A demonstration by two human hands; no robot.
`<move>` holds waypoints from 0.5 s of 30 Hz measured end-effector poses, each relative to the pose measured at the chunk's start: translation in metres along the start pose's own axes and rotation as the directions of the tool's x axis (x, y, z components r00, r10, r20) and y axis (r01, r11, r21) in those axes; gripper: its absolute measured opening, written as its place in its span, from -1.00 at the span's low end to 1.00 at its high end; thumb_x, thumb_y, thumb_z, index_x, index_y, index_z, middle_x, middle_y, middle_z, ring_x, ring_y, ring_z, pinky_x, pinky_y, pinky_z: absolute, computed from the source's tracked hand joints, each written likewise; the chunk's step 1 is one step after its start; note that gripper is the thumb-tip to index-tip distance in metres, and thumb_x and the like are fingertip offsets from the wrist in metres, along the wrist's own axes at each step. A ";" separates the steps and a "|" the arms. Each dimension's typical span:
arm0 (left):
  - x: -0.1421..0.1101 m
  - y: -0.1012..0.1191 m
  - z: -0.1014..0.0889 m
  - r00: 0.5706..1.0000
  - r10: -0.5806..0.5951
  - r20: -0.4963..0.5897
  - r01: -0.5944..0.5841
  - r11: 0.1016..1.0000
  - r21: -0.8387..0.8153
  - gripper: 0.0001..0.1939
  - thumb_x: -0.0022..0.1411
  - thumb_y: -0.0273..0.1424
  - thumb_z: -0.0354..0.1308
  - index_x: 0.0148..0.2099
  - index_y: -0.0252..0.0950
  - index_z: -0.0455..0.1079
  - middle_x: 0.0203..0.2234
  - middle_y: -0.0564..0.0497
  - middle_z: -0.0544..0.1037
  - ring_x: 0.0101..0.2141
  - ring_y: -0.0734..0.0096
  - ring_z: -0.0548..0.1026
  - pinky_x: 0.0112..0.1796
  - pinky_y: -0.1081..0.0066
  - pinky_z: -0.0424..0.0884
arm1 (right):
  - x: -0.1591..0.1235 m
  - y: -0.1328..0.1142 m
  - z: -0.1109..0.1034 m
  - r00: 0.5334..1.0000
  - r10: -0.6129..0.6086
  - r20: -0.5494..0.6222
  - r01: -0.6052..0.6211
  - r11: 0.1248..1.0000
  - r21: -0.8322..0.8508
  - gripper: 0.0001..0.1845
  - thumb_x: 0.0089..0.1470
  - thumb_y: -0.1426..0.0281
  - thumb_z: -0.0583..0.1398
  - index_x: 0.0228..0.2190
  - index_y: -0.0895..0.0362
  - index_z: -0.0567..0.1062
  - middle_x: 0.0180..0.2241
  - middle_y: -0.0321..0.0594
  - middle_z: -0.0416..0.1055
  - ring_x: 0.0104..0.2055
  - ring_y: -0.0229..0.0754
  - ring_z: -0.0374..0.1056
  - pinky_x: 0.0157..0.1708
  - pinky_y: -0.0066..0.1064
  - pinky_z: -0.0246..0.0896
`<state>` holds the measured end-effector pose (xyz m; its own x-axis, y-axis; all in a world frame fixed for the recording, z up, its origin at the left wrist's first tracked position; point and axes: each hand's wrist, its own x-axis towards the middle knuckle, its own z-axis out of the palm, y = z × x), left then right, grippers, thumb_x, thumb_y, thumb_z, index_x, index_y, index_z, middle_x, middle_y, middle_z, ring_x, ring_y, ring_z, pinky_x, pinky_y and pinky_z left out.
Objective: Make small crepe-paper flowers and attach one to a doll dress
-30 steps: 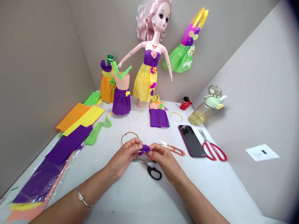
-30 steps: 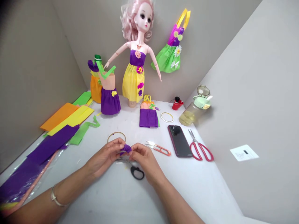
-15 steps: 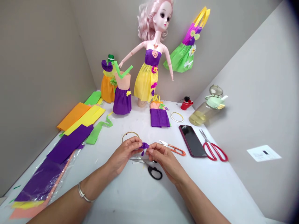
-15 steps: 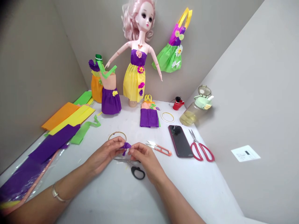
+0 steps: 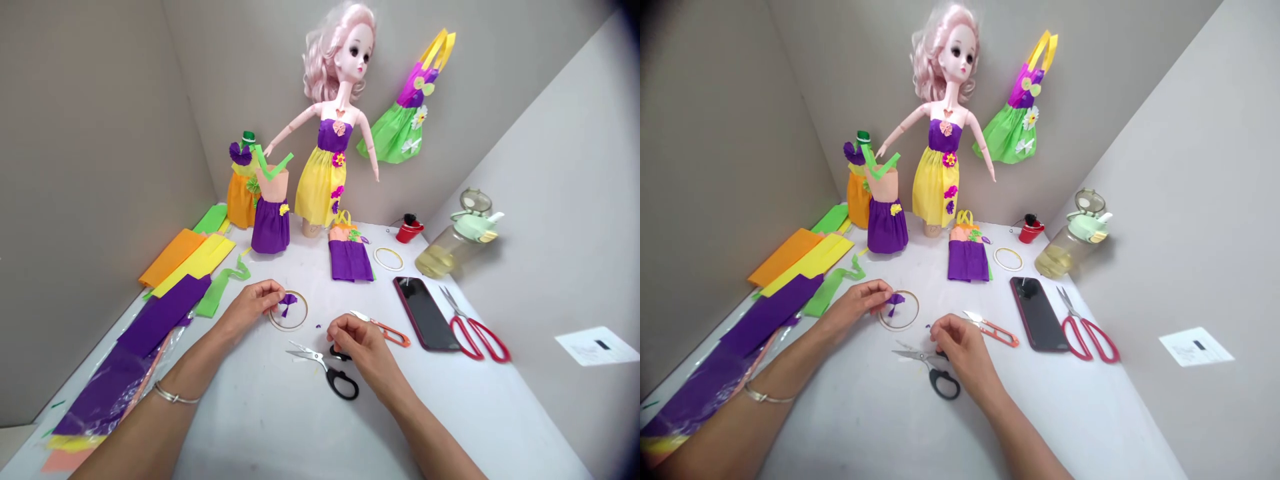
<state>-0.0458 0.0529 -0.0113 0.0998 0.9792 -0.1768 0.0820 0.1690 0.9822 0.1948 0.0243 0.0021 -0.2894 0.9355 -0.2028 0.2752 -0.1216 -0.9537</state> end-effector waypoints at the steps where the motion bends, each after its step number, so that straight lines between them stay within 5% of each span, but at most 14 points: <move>1: 0.000 0.000 -0.002 1.000 0.000 0.016 0.000 1.000 -0.002 -0.77 0.13 -0.22 0.19 -0.36 -0.30 0.38 -0.58 0.12 0.35 -0.53 0.50 0.22 -0.44 0.46 0.10 | 0.000 0.001 0.001 1.000 -0.007 0.005 0.007 1.000 -0.019 -0.83 0.12 0.32 0.14 -0.45 0.14 0.43 -0.52 -0.35 0.29 -0.42 -0.26 0.22 -0.39 -0.44 0.07; 9: -0.001 0.001 -0.003 0.998 -0.032 0.060 0.035 0.998 -0.044 -0.78 0.11 -0.23 0.23 -0.37 -0.31 0.43 -0.55 0.11 0.35 -0.53 0.54 0.21 -0.47 0.48 0.10 | 0.000 0.006 0.005 0.997 -0.070 -0.012 0.065 0.968 -0.243 -0.76 0.16 0.29 0.13 -0.51 0.12 0.41 -0.53 -0.34 0.28 -0.45 -0.25 0.16 -0.45 -0.42 0.04; 15: 0.002 -0.001 -0.008 0.997 -0.076 -0.005 0.073 0.977 -0.198 -0.79 0.13 -0.25 0.25 -0.36 -0.31 0.42 -0.59 0.14 0.31 -0.55 0.56 0.20 -0.50 0.53 0.10 | 0.009 0.009 -0.005 0.980 -0.197 -0.030 0.160 0.865 -0.475 -0.81 0.21 0.40 0.11 -0.42 0.09 0.46 -0.43 -0.29 0.38 -0.44 -0.22 0.25 -0.40 -0.38 0.15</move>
<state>-0.0540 0.0560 -0.0120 0.0888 0.9641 -0.2503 -0.1092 0.2592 0.9596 0.1992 0.0332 -0.0069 -0.3103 0.9506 -0.0041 0.6274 0.2015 -0.7522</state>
